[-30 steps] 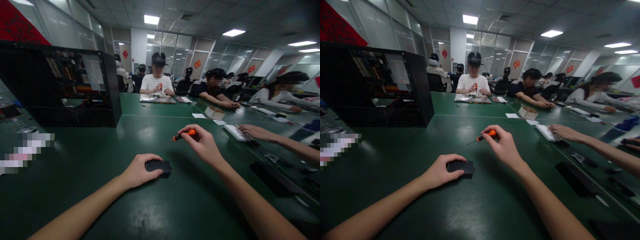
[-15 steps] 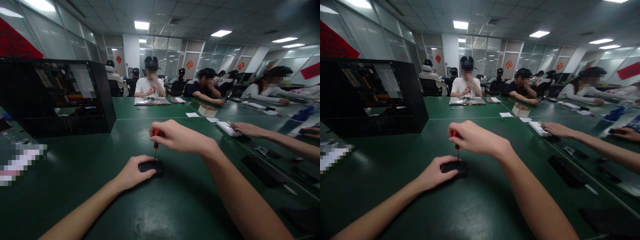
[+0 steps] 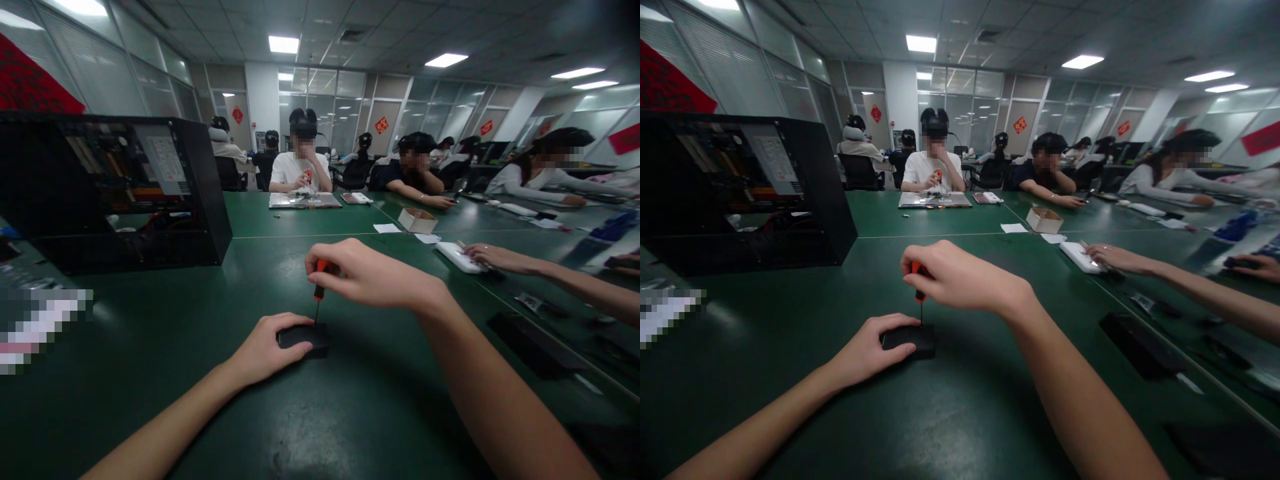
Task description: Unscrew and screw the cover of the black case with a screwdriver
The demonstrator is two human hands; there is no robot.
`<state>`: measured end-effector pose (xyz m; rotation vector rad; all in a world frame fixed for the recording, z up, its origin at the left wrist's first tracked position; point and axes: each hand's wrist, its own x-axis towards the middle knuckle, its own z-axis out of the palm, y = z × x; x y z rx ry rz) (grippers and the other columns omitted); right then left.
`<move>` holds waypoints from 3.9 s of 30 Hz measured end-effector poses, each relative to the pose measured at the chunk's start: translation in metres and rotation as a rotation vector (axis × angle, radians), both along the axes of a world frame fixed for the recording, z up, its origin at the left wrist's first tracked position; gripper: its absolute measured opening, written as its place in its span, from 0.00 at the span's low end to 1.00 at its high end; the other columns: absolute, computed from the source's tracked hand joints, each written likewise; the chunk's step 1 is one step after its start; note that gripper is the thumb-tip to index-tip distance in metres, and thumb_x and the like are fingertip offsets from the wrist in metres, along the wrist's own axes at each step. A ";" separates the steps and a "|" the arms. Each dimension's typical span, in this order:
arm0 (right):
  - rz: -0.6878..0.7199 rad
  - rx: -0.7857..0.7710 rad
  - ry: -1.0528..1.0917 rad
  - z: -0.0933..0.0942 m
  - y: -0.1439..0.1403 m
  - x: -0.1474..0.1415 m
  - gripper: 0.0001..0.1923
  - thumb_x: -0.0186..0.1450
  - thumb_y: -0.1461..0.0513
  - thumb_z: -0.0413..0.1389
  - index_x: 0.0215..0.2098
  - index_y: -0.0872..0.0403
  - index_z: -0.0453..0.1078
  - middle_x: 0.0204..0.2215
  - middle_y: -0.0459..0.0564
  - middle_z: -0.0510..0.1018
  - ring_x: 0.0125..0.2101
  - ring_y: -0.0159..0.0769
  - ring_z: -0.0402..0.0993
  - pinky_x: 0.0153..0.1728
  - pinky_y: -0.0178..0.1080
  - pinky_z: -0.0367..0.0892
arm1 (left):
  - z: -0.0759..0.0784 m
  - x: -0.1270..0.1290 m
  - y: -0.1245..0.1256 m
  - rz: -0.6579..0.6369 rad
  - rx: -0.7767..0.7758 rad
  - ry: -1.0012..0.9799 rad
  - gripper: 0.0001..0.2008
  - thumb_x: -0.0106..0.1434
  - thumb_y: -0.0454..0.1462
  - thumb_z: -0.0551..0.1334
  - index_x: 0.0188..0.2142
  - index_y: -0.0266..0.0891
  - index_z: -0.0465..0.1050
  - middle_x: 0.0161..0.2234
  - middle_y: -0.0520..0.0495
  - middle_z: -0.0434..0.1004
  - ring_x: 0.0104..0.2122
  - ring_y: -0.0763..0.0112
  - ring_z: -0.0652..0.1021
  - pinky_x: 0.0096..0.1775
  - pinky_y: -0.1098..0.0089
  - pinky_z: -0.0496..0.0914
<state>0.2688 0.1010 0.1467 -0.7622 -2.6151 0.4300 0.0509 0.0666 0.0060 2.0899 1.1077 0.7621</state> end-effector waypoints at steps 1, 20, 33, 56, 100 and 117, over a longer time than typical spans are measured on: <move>0.001 -0.001 -0.008 0.000 0.000 0.000 0.03 0.71 0.64 0.54 0.38 0.55 0.68 0.29 0.44 0.76 0.29 0.29 0.70 0.32 0.32 0.58 | 0.000 0.000 0.000 -0.001 -0.002 -0.002 0.18 0.62 0.40 0.68 0.51 0.42 0.79 0.49 0.46 0.82 0.48 0.58 0.80 0.52 0.62 0.71; 0.014 0.007 -0.050 0.004 -0.013 -0.001 0.10 0.61 0.71 0.56 0.39 0.56 0.74 0.34 0.47 0.79 0.33 0.31 0.71 0.34 0.32 0.62 | 0.003 -0.009 0.002 -0.015 0.014 0.071 0.21 0.54 0.37 0.69 0.49 0.40 0.77 0.43 0.48 0.82 0.40 0.60 0.81 0.44 0.67 0.72; 0.155 -0.032 -0.014 -0.005 -0.013 -0.014 0.03 0.63 0.68 0.57 0.36 0.57 0.70 0.30 0.44 0.75 0.29 0.28 0.67 0.31 0.32 0.58 | 0.000 -0.011 0.002 -0.037 0.030 0.054 0.16 0.55 0.37 0.69 0.44 0.37 0.79 0.33 0.51 0.80 0.31 0.66 0.79 0.35 0.72 0.68; 0.129 -0.026 -0.049 -0.002 -0.016 -0.014 0.04 0.62 0.69 0.56 0.35 0.57 0.72 0.31 0.45 0.75 0.30 0.28 0.67 0.33 0.31 0.58 | -0.004 -0.018 0.010 -0.125 -0.101 -0.218 0.25 0.55 0.42 0.71 0.52 0.41 0.76 0.45 0.46 0.82 0.42 0.59 0.80 0.44 0.65 0.70; 0.047 0.205 -0.156 -0.009 -0.024 -0.019 0.05 0.66 0.69 0.56 0.38 0.57 0.73 0.38 0.50 0.74 0.34 0.31 0.68 0.34 0.34 0.58 | -0.006 -0.014 -0.001 -0.124 0.172 0.079 0.22 0.61 0.39 0.68 0.55 0.41 0.73 0.49 0.43 0.79 0.47 0.57 0.78 0.50 0.61 0.71; -0.014 0.882 -0.188 -0.045 -0.026 0.004 0.18 0.73 0.60 0.49 0.28 0.55 0.72 0.26 0.49 0.71 0.30 0.36 0.60 0.29 0.40 0.51 | -0.009 -0.005 -0.001 -0.047 0.387 0.173 0.18 0.61 0.41 0.68 0.50 0.40 0.75 0.46 0.43 0.82 0.44 0.55 0.79 0.48 0.58 0.69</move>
